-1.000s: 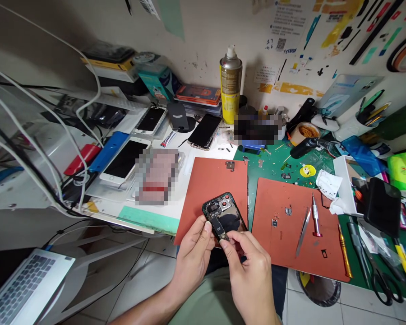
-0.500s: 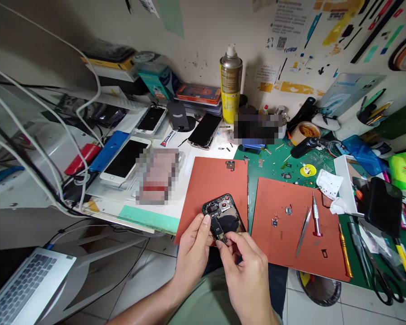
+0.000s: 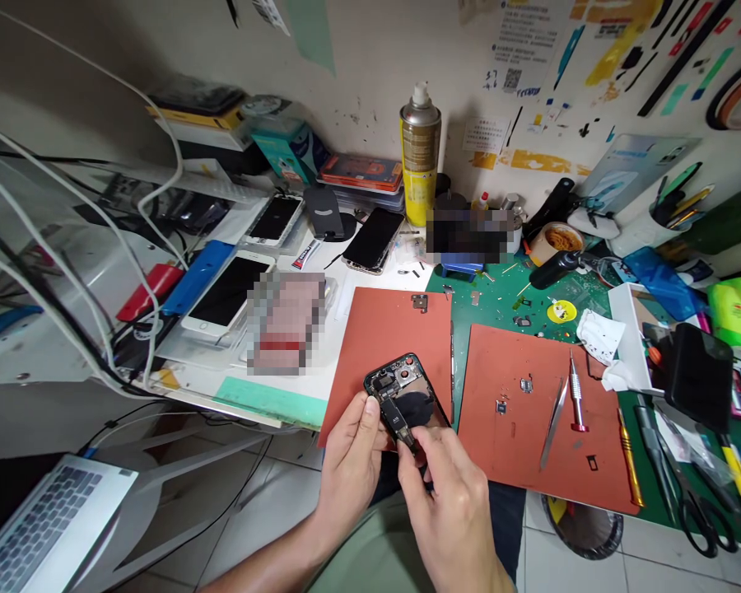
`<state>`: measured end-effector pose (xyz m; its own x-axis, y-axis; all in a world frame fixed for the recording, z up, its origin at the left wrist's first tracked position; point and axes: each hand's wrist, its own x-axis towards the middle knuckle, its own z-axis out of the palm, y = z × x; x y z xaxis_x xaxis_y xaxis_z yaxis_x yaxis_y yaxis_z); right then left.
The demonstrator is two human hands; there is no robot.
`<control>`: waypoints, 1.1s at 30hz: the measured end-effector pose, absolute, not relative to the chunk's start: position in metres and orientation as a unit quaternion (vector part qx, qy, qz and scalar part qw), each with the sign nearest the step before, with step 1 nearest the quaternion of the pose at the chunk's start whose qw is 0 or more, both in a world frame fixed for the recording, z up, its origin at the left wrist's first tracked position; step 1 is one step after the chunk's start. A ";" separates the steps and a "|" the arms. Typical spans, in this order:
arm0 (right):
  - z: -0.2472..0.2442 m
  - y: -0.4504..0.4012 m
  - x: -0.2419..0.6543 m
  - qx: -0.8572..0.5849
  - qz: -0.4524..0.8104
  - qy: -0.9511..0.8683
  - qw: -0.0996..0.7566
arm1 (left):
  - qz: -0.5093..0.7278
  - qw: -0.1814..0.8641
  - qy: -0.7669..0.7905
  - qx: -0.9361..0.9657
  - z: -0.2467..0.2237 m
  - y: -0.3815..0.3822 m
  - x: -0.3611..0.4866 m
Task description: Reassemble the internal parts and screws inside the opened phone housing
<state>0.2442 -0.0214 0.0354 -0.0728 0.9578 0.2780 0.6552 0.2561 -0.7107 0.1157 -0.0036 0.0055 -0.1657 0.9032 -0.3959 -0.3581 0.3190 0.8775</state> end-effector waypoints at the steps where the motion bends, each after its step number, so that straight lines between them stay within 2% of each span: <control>1: 0.035 -0.021 0.243 -0.571 0.197 -0.707 0.368 | 0.531 0.597 0.549 0.247 0.005 -0.004 0.116; 23: 0.044 -0.031 0.246 -0.553 0.162 -0.723 0.381 | 0.533 0.561 0.585 0.242 -0.002 0.001 0.116; 29: 0.040 -0.032 0.260 -0.632 0.152 -0.664 0.369 | 0.513 0.544 0.614 0.253 -0.005 0.027 0.082; 33: 0.024 -0.008 0.252 -0.675 0.108 -0.656 0.319 | 0.476 0.551 0.627 0.277 -0.001 0.048 0.064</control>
<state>0.2518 -0.0076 0.0236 0.1152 0.9552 0.2727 0.8171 0.0649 -0.5728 0.0638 0.0481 -0.0006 -0.2393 0.8719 -0.4274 -0.1786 0.3931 0.9020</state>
